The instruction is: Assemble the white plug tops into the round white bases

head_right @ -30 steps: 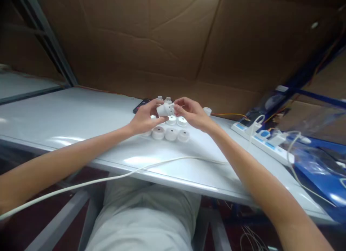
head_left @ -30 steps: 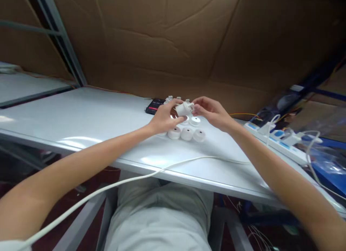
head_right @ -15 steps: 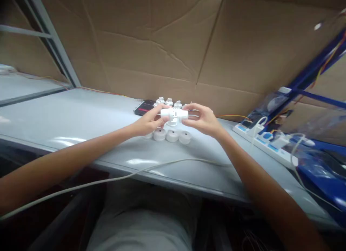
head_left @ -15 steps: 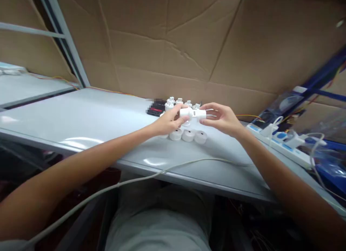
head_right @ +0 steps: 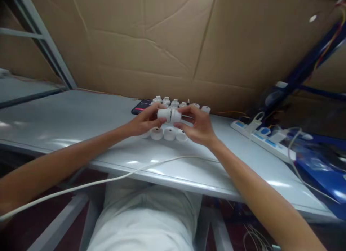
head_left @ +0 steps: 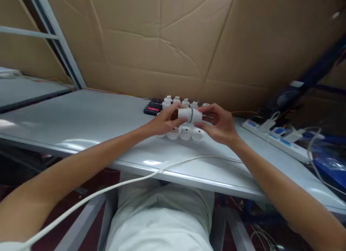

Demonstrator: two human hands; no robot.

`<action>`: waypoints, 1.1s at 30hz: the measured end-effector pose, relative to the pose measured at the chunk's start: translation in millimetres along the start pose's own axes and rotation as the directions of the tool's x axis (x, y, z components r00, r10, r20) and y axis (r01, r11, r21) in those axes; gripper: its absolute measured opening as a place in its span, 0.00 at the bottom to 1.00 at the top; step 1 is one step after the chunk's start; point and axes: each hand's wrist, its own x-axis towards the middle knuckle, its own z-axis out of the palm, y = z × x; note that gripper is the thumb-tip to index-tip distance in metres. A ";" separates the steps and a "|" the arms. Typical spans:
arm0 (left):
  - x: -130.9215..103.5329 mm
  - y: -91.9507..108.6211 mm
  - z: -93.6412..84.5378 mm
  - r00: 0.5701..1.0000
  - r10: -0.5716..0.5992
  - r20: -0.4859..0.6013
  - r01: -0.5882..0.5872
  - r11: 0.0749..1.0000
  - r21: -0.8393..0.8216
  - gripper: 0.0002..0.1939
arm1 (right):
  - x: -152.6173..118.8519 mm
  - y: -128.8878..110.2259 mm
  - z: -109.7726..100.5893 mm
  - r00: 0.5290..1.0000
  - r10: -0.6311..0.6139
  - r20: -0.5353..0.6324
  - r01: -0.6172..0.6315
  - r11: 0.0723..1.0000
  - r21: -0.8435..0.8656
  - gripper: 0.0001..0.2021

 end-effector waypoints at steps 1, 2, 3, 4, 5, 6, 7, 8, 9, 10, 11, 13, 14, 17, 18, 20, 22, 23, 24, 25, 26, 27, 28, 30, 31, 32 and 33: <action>-0.6 0.4 0.3 1.000 -0.008 0.004 0.008 1.000 0.002 0.27 | -0.3 -1.2 0.3 1.000 -0.003 0.004 0.003 1.000 -0.006 0.25; -1.1 0.8 0.5 1.000 -0.017 0.005 0.017 1.000 0.010 0.26 | -0.7 -2.4 0.3 1.000 -0.003 0.008 0.003 1.000 -0.013 0.25; -1.6 1.3 0.7 1.000 -0.025 0.003 0.025 0.999 0.021 0.26 | -1.2 -3.6 0.3 1.000 -0.001 0.012 0.001 1.000 -0.021 0.26; -1.9 1.8 0.8 1.000 -0.031 -0.002 0.031 0.999 0.032 0.26 | -1.6 -4.7 0.2 1.000 0.003 0.016 -0.003 1.000 -0.030 0.26; -2.1 2.2 0.9 0.999 -0.031 -0.007 0.031 0.999 0.041 0.27 | -2.1 -5.7 0.2 1.000 0.007 0.019 -0.006 0.999 -0.037 0.26; -2.1 2.6 0.9 1.000 -0.028 -0.011 0.029 0.998 0.047 0.27 | -2.4 -6.4 0.2 1.000 0.007 0.018 -0.006 0.999 -0.042 0.26; -2.1 2.9 1.0 1.000 -0.027 -0.011 0.027 0.998 0.049 0.27 | -2.7 -7.0 0.3 1.000 0.004 0.014 -0.003 0.999 -0.045 0.26; -2.0 3.2 1.1 1.000 -0.028 -0.006 0.028 0.998 0.051 0.28 | -2.9 -7.1 0.5 1.000 -0.002 0.013 0.003 0.999 -0.044 0.26; -2.0 3.5 1.2 1.000 -0.031 0.000 0.031 0.998 0.054 0.28 | -3.0 -7.0 0.6 1.000 -0.009 0.014 0.010 0.999 -0.042 0.26; -2.0 3.7 1.3 0.999 -0.035 0.009 0.035 0.998 0.058 0.28 | -3.0 -6.6 0.7 1.000 -0.017 0.014 0.018 0.999 -0.043 0.26; -2.1 4.0 1.5 0.999 -0.039 0.013 0.039 0.997 0.062 0.28 | -3.1 -6.1 0.8 1.000 -0.026 0.015 0.027 0.999 -0.047 0.26; -2.4 4.3 2.0 0.999 -0.046 0.008 0.045 0.996 0.072 0.28 | -3.5 -5.1 0.6 0.999 -0.034 0.027 0.036 0.997 -0.065 0.26; -2.6 4.3 2.3 0.999 -0.045 0.004 0.045 0.996 0.076 0.29 | -3.8 -5.0 0.3 0.999 -0.037 0.033 0.039 0.996 -0.077 0.25; -3.0 4.2 3.3 0.999 -0.043 -0.006 0.044 0.996 0.083 0.29 | -5.7 -7.0 -0.9 0.997 -0.068 0.043 0.074 0.985 -0.154 0.22; -3.2 4.2 3.6 0.999 -0.047 0.000 0.047 0.996 0.081 0.29 | -6.5 -8.5 -1.2 0.995 -0.091 0.047 0.098 0.977 -0.189 0.20; -3.5 4.7 3.8 0.998 -0.060 0.023 0.058 0.997 0.060 0.28 | -8.0 -11.7 -1.7 0.988 -0.144 0.052 0.152 0.956 -0.251 0.17; -4.0 5.7 3.7 0.995 -0.080 0.052 0.079 0.996 0.032 0.28 | -9.3 -13.7 -1.6 0.983 -0.178 0.055 0.186 0.943 -0.274 0.15; -4.3 6.4 3.5 0.994 -0.089 0.060 0.088 0.996 0.020 0.28 | -9.9 -13.9 -1.2 0.981 -0.184 0.055 0.192 0.943 -0.271 0.14; -4.6 7.0 3.3 0.993 -0.096 0.065 0.095 0.995 0.014 0.29 | -10.3 -13.5 -0.7 0.982 -0.182 0.051 0.189 0.947 -0.261 0.14; -4.9 7.4 3.2 0.993 -0.101 0.063 0.100 0.995 0.012 0.29 | -10.7 -12.6 0.0 0.984 -0.172 0.046 0.178 0.952 -0.249 0.14; -5.2 7.7 3.3 0.993 -0.104 0.061 0.104 0.995 0.009 0.30 | -11.0 -11.4 0.6 0.986 -0.160 0.043 0.165 0.958 -0.235 0.15; -5.3 7.8 3.4 0.992 -0.107 0.062 0.107 0.994 0.001 0.30 | -11.3 -10.4 1.2 0.988 -0.152 0.041 0.157 0.962 -0.223 0.16; -5.4 7.6 3.6 0.992 -0.110 0.065 0.111 0.994 -0.013 0.30 | -11.4 -9.7 1.6 0.988 -0.150 0.036 0.155 0.963 -0.219 0.17; -5.2 6.7 4.4 0.989 -0.126 0.073 0.130 0.990 -0.048 0.30 | -11.6 -10.5 1.9 0.984 -0.174 0.030 0.176 0.954 -0.242 0.16; -4.9 6.2 4.8 0.987 -0.137 0.078 0.142 0.988 -0.067 0.29 | -11.6 -12.1 1.7 0.980 -0.195 0.031 0.196 0.943 -0.269 0.15; -4.5 5.8 5.3 0.986 -0.143 0.081 0.150 0.985 -0.090 0.29 | -11.4 -14.3 1.4 0.976 -0.217 0.035 0.217 0.928 -0.302 0.14; -4.0 5.5 5.6 0.986 -0.144 0.081 0.153 0.981 -0.119 0.29 | -11.3 -16.7 0.9 0.971 -0.235 0.038 0.234 0.913 -0.335 0.13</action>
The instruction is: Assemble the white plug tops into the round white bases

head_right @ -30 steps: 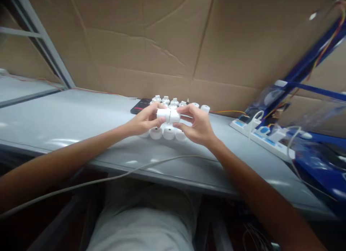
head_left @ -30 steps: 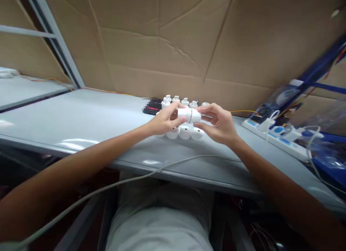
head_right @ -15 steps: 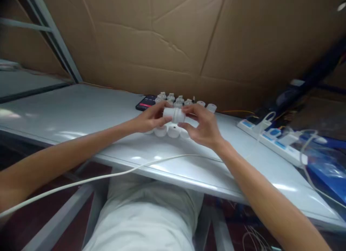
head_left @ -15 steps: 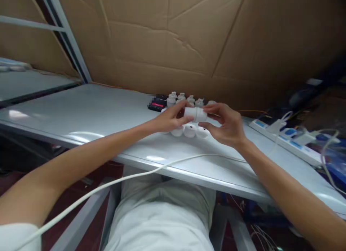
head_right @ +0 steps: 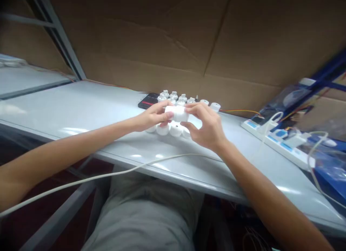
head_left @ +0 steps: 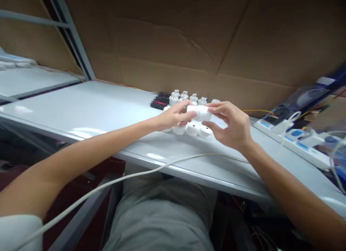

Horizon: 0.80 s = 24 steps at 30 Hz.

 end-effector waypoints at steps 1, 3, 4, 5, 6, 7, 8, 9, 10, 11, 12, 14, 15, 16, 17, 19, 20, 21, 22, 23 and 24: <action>0.5 0.0 0.2 1.000 0.002 -0.001 -0.002 0.999 -0.032 0.29 | 0.7 -1.9 -1.3 1.000 -0.012 0.000 0.012 1.000 -0.028 0.12; 1.1 0.6 0.4 1.000 0.013 0.010 -0.012 0.997 -0.081 0.29 | 2.0 -4.5 -3.3 1.000 -0.025 0.007 0.025 0.999 -0.044 0.13; 1.2 1.2 0.2 1.000 0.019 0.014 -0.017 0.996 -0.092 0.29 | 2.4 -5.0 -3.9 1.000 -0.027 0.009 0.027 0.999 -0.038 0.13; 1.2 1.9 0.0 1.000 0.021 0.019 -0.019 0.996 -0.092 0.29 | 2.6 -5.1 -4.3 1.000 -0.026 0.011 0.026 0.999 -0.029 0.13; 1.1 2.6 -0.4 0.999 0.020 0.026 -0.018 0.996 -0.087 0.29 | 2.8 -4.9 -4.5 1.000 -0.028 0.011 0.028 0.999 -0.018 0.13; 1.2 3.2 -0.8 0.999 0.018 0.034 -0.015 0.996 -0.086 0.29 | 2.9 -4.7 -4.7 0.999 -0.033 0.014 0.033 0.999 -0.010 0.12; 1.3 3.7 -1.2 0.999 0.017 0.040 -0.013 0.995 -0.094 0.29 | 3.0 -4.6 -4.9 0.999 -0.042 0.014 0.042 0.999 -0.011 0.12; 1.6 4.1 -1.4 0.999 0.013 0.046 -0.007 0.994 -0.113 0.29 | 3.2 -4.7 -5.2 0.999 -0.049 0.016 0.050 0.999 -0.023 0.12; 2.0 4.6 -1.5 0.999 0.006 0.049 0.001 0.990 -0.138 0.29 | 3.5 -5.1 -5.6 0.998 -0.056 0.019 0.057 0.998 -0.040 0.12; 2.5 5.0 -1.5 0.998 -0.005 0.056 0.014 0.986 -0.167 0.29 | 3.7 -5.7 -6.0 0.998 -0.063 0.025 0.064 0.996 -0.059 0.12; 3.0 5.5 -1.3 0.998 -0.016 0.058 0.027 0.981 -0.194 0.30 | 4.0 -6.4 -6.4 0.997 -0.066 0.032 0.068 0.995 -0.074 0.13; 3.7 6.6 -0.6 0.998 -0.034 0.055 0.046 0.972 -0.232 0.31 | 4.3 -7.6 -6.7 0.998 -0.061 0.031 0.063 0.995 -0.082 0.12; 3.9 7.0 -0.3 0.998 -0.039 0.056 0.051 0.970 -0.237 0.31 | 4.3 -7.9 -6.6 0.998 -0.056 0.026 0.058 0.995 -0.075 0.13; 3.8 7.3 -0.1 0.998 -0.037 0.050 0.048 0.970 -0.237 0.32 | 4.1 -8.0 -6.3 0.998 -0.053 0.022 0.054 0.996 -0.067 0.13; 3.6 7.3 -0.1 0.999 -0.030 0.044 0.039 0.972 -0.233 0.32 | 3.9 -7.8 -5.8 0.999 -0.048 0.016 0.049 0.997 -0.061 0.13; 2.8 6.5 -0.6 0.999 -0.004 0.037 0.011 0.979 -0.201 0.31 | 3.1 -6.8 -4.4 0.999 -0.033 0.005 0.033 0.998 -0.049 0.14; 2.3 6.0 -1.1 0.999 0.011 0.035 -0.004 0.985 -0.170 0.31 | 2.6 -6.1 -3.5 1.000 -0.023 0.004 0.023 0.999 -0.037 0.14; 1.6 5.5 -1.6 0.999 0.023 0.031 -0.019 0.991 -0.130 0.30 | 2.0 -5.1 -2.5 1.000 -0.009 0.004 0.009 1.000 -0.017 0.14; 0.8 5.1 -2.1 0.999 0.032 0.024 -0.030 0.996 -0.087 0.30 | 1.4 -4.1 -1.3 1.000 0.010 0.003 -0.010 1.000 0.009 0.14; 0.0 4.9 -2.4 0.999 0.037 0.016 -0.036 0.998 -0.044 0.29 | 0.7 -3.1 0.0 0.999 0.032 0.000 -0.032 0.999 0.042 0.14; -0.9 5.0 -2.6 0.999 0.040 0.006 -0.040 0.999 -0.007 0.29 | 0.1 -2.0 1.3 0.998 0.058 0.002 -0.058 0.995 0.079 0.15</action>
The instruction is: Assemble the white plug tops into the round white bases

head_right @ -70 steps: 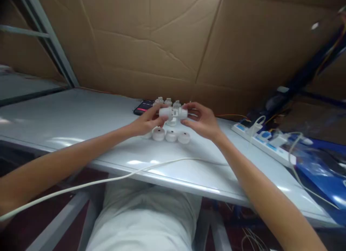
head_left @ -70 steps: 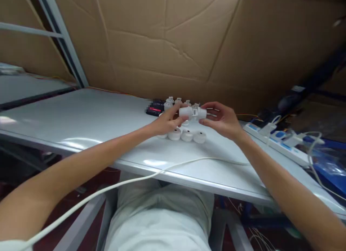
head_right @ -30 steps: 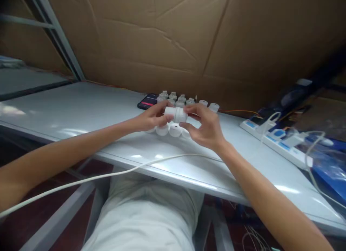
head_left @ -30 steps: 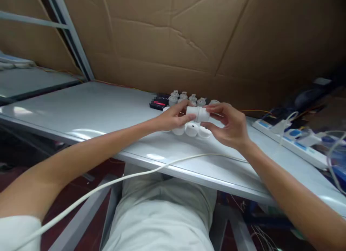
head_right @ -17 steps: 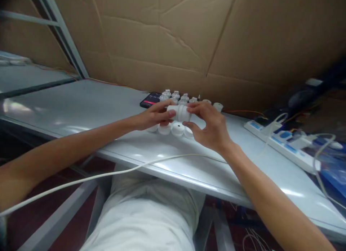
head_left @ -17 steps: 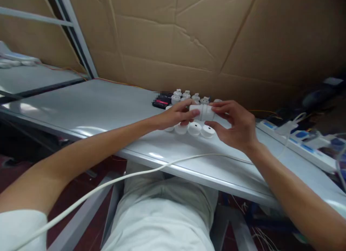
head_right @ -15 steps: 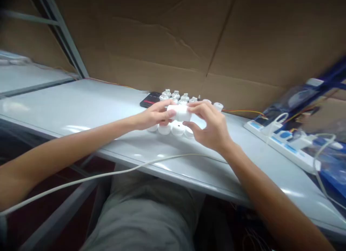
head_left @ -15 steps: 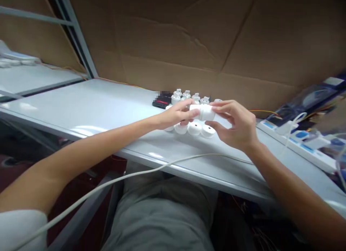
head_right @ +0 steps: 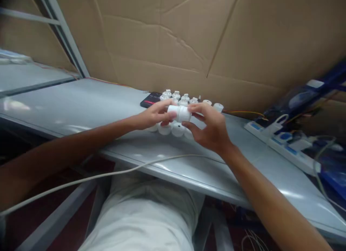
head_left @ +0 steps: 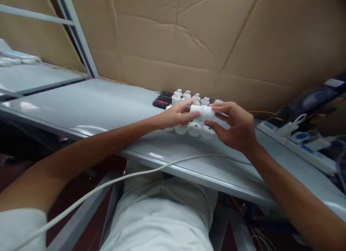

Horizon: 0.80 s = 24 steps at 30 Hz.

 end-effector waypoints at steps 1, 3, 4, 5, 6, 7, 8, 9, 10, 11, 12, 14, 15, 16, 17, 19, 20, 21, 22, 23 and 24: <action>-0.9 0.2 0.0 1.000 0.004 -0.007 -0.004 1.000 0.027 0.28 | -0.5 1.1 1.2 0.999 0.032 0.002 -0.032 0.999 0.040 0.16; -2.4 0.6 0.4 1.000 0.024 -0.019 -0.023 0.997 0.074 0.27 | -1.1 2.9 3.4 0.994 0.110 0.007 -0.110 0.987 0.117 0.19; -3.0 0.4 0.6 0.999 0.041 -0.024 -0.038 0.994 0.103 0.26 | -1.1 3.5 4.1 0.988 0.154 0.013 -0.155 0.977 0.148 0.20; -3.4 -0.2 0.8 0.998 0.059 -0.029 -0.055 0.989 0.137 0.26 | -0.9 4.0 4.6 0.980 0.199 0.023 -0.200 0.964 0.174 0.21; -3.7 -1.2 0.9 0.996 0.080 -0.036 -0.072 0.982 0.174 0.25 | -0.5 4.4 4.8 0.970 0.241 0.031 -0.243 0.950 0.196 0.22; -3.8 -2.5 1.0 0.994 0.100 -0.043 -0.089 0.972 0.216 0.25 | 0.1 4.9 5.0 0.958 0.284 0.043 -0.287 0.933 0.215 0.22; -3.6 -4.2 0.9 0.992 0.120 -0.047 -0.103 0.960 0.262 0.25 | 0.9 5.3 5.1 0.942 0.330 0.065 -0.336 0.912 0.237 0.23; -3.3 -5.9 0.8 0.989 0.139 -0.046 -0.118 0.943 0.311 0.24 | 1.8 5.8 5.4 0.920 0.380 0.100 -0.392 0.881 0.263 0.24; -3.0 -7.5 0.9 0.985 0.164 -0.045 -0.137 0.922 0.362 0.24 | 2.7 6.4 5.8 0.890 0.432 0.144 -0.456 0.841 0.291 0.24; -2.5 -8.8 1.0 0.980 0.193 -0.042 -0.159 0.898 0.410 0.24 | 3.7 7.1 6.4 0.851 0.487 0.194 -0.525 0.790 0.316 0.25; -2.2 -9.6 1.4 0.974 0.222 -0.038 -0.182 0.875 0.449 0.24 | 4.7 7.7 6.9 0.804 0.540 0.251 -0.595 0.731 0.333 0.27; -1.8 -9.9 2.8 0.962 0.270 -0.031 -0.220 0.844 0.489 0.24 | 6.8 8.6 7.1 0.713 0.598 0.368 -0.701 0.633 0.330 0.30; -1.8 -9.6 3.6 0.959 0.282 -0.032 -0.232 0.842 0.487 0.24 | 7.8 8.6 6.4 0.694 0.596 0.405 -0.718 0.620 0.317 0.32; -1.9 -9.0 4.3 0.958 0.285 -0.040 -0.233 0.849 0.474 0.24 | 8.7 8.2 5.0 0.706 0.574 0.415 -0.702 0.641 0.309 0.33; -2.0 -8.5 4.9 0.960 0.276 -0.052 -0.224 0.864 0.452 0.25 | 9.4 7.4 3.0 0.751 0.533 0.389 -0.651 0.695 0.305 0.33; -1.9 -7.6 5.2 0.969 0.236 -0.079 -0.188 0.903 0.387 0.25 | 10.1 5.1 -1.9 0.876 0.399 0.271 -0.468 0.841 0.273 0.30; -1.6 -7.5 4.9 0.973 0.211 -0.088 -0.169 0.923 0.346 0.26 | 10.0 4.0 -4.0 0.924 0.320 0.211 -0.366 0.900 0.238 0.27; -1.2 -7.5 4.4 0.978 0.189 -0.093 -0.152 0.940 0.305 0.27 | 9.5 3.1 -5.6 0.954 0.247 0.170 -0.279 0.940 0.197 0.26; -0.8 -7.7 3.7 0.981 0.170 -0.091 -0.140 0.952 0.271 0.28 | 8.6 2.7 -6.4 0.970 0.191 0.151 -0.215 0.963 0.161 0.27; -0.4 -7.9 2.9 0.984 0.159 -0.086 -0.133 0.960 0.248 0.28 | 7.6 2.7 -6.2 0.976 0.160 0.148 -0.181 0.973 0.140 0.27; -0.1 -8.3 2.1 0.984 0.156 -0.081 -0.133 0.962 0.240 0.28 | 6.4 3.2 -5.3 0.977 0.152 0.147 -0.172 0.975 0.138 0.27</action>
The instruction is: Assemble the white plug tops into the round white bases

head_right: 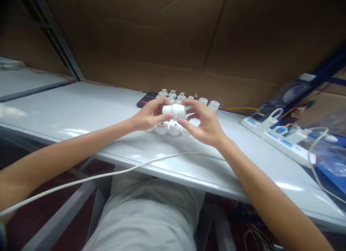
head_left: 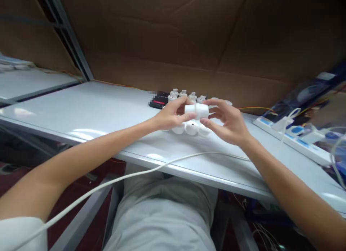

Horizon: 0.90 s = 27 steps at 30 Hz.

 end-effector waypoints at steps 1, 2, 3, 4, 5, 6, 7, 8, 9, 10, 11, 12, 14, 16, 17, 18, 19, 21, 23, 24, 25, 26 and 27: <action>0.1 -0.6 -0.5 1.000 0.003 0.002 -0.003 1.000 0.012 0.28 | -0.8 1.0 1.5 1.000 0.014 -0.005 -0.014 1.000 0.014 0.25; 0.0 -1.3 -0.9 1.000 0.008 0.004 -0.008 0.999 0.043 0.28 | -1.3 2.1 3.3 0.999 0.053 -0.007 -0.052 0.998 0.043 0.23; -0.3 -2.1 -1.1 1.000 0.018 0.007 -0.019 0.996 0.085 0.28 | -1.6 2.9 5.0 0.994 0.106 -0.001 -0.105 0.991 0.083 0.22; -0.8 -2.8 -1.2 0.999 0.034 0.010 -0.035 0.991 0.128 0.27 | -1.6 3.2 6.4 0.986 0.164 0.014 -0.164 0.978 0.128 0.22; -1.3 -3.4 -1.3 0.998 0.054 0.011 -0.055 0.984 0.170 0.27 | -1.4 3.0 7.4 0.975 0.219 0.034 -0.221 0.960 0.171 0.23; -1.9 -3.9 -1.2 0.997 0.075 0.009 -0.076 0.975 0.208 0.26 | -1.1 2.3 7.9 0.962 0.265 0.057 -0.272 0.940 0.206 0.23; -2.5 -4.2 -1.1 0.995 0.097 0.008 -0.096 0.966 0.241 0.26 | -0.6 1.2 8.0 0.951 0.300 0.078 -0.310 0.923 0.229 0.24; -3.1 -4.4 -1.0 0.992 0.122 0.009 -0.120 0.955 0.272 0.25 | -0.1 -0.1 7.9 0.943 0.321 0.093 -0.334 0.911 0.241 0.24; -3.4 -4.4 -0.9 0.989 0.149 0.007 -0.144 0.941 0.306 0.24 | 0.4 -1.4 7.6 0.938 0.332 0.100 -0.347 0.905 0.247 0.25; -3.7 -4.4 -0.7 0.984 0.176 0.009 -0.168 0.924 0.344 0.23 | 0.9 -2.7 7.3 0.936 0.337 0.101 -0.352 0.902 0.249 0.25; -3.7 -4.4 -0.4 0.979 0.202 0.017 -0.193 0.904 0.382 0.22 | 1.5 -3.7 7.0 0.936 0.336 0.102 -0.352 0.902 0.251 0.25; -3.5 -4.6 0.0 0.974 0.227 0.026 -0.216 0.882 0.419 0.21 | 2.2 -4.5 6.6 0.939 0.329 0.103 -0.345 0.905 0.250 0.25; -2.5 -5.6 1.3 0.965 0.260 0.029 -0.243 0.847 0.473 0.20 | 4.8 -4.6 4.5 0.949 0.303 0.085 -0.315 0.919 0.237 0.24; -1.3 -7.5 2.9 0.963 0.269 0.006 -0.236 0.833 0.501 0.20 | 9.1 -1.2 -1.5 0.964 0.266 0.016 -0.265 0.948 0.176 0.22; -0.7 -8.6 3.5 0.961 0.275 -0.012 -0.231 0.831 0.507 0.21 | 11.7 2.5 -6.5 0.969 0.245 -0.039 -0.239 0.964 0.118 0.21; -0.2 -9.8 3.9 0.959 0.284 -0.026 -0.232 0.829 0.508 0.22 | 14.3 7.7 -13.0 0.970 0.221 -0.105 -0.218 0.975 0.040 0.19; 0.3 -10.9 4.0 0.954 0.297 -0.033 -0.240 0.827 0.509 0.22 | 16.7 14.4 -20.8 0.965 0.196 -0.172 -0.208 0.977 -0.055 0.17; 1.0 -13.1 3.1 0.945 0.327 -0.025 -0.268 0.813 0.518 0.22 | 20.1 31.8 -38.4 0.948 0.132 -0.291 -0.220 0.930 -0.296 0.16; 1.6 -14.6 1.1 0.937 0.348 -0.001 -0.293 0.790 0.539 0.19 | 20.8 51.6 -55.1 0.933 0.119 -0.339 -0.279 0.833 -0.477 0.17; 1.9 -15.0 0.1 0.937 0.350 0.010 -0.298 0.780 0.551 0.17 | 20.2 61.1 -62.0 0.925 0.159 -0.344 -0.330 0.784 -0.526 0.18; 2.2 -15.1 -0.9 0.937 0.348 0.020 -0.299 0.772 0.561 0.15 | 19.3 69.9 -67.5 0.911 0.216 -0.352 -0.388 0.739 -0.551 0.18; 2.4 -14.9 -1.7 0.939 0.342 0.029 -0.297 0.767 0.569 0.14 | 18.2 77.5 -71.6 0.895 0.258 -0.364 -0.432 0.703 -0.565 0.18; 2.5 -14.5 -2.3 0.942 0.333 0.034 -0.291 0.766 0.574 0.13 | 17.1 84.0 -74.5 0.878 0.298 -0.375 -0.472 0.668 -0.575 0.17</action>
